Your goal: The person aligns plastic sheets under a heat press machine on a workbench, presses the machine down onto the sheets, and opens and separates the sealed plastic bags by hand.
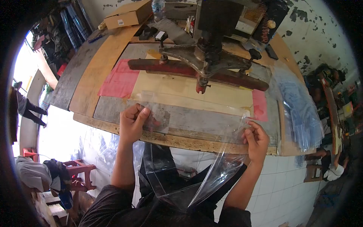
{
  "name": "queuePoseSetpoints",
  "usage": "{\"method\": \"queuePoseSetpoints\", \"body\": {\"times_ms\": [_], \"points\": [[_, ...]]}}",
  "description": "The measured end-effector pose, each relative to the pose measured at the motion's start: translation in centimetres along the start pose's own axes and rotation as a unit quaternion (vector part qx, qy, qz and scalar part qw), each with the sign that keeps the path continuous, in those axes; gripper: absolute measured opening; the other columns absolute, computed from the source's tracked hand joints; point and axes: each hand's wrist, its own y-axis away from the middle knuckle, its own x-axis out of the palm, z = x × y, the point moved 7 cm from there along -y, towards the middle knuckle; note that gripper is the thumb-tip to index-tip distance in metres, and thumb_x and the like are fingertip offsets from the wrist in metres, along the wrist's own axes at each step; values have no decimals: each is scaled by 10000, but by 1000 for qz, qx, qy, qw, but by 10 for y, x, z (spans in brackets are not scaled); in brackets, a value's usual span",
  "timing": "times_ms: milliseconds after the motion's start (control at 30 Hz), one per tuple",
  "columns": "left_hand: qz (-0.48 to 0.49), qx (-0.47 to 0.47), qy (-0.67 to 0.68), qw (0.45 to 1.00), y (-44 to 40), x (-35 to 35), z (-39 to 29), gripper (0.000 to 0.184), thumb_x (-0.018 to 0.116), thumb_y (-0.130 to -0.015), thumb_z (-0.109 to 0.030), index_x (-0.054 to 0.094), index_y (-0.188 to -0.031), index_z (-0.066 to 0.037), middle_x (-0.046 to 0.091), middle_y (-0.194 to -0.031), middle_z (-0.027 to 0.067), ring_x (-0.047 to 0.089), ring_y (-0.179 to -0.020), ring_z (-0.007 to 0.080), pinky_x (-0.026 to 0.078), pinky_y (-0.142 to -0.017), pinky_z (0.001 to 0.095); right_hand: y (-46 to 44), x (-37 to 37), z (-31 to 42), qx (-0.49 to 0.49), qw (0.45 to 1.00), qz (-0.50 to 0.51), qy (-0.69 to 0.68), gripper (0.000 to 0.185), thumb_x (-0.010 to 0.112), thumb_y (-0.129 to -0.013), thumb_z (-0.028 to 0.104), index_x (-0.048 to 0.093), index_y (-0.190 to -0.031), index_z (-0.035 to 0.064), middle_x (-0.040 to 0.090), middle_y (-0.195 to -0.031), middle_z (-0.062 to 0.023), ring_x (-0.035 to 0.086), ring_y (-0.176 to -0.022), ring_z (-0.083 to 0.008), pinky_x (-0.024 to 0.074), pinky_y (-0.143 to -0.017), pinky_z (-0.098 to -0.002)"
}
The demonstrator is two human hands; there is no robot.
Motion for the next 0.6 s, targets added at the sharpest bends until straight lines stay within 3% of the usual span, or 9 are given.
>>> {"method": "queuePoseSetpoints", "body": {"times_ms": [267, 600], "points": [[-10, 8, 3, 1000, 0, 3, -3, 269, 655, -1080, -193, 683, -960, 47, 769, -835, 123, 737, -692, 133, 541, -520, 251, 2, 0, 0, -10, 1000, -10, -4, 324, 739, -1015, 216, 711, -1248, -8, 641, -804, -8, 577, -669, -71, 436, -590, -221], [14, 4, -1, 1000, 1, 8, -8, 219, 608, -1093, -108, 681, -1134, 95, 778, -901, 149, 726, -780, 140, 563, -641, 269, 3, -1, -1, -12, 1000, -5, 5, 353, 752, -1009, 238, 708, -1253, -14, 652, -805, -12, 574, -667, -71, 438, -597, -222]]}}
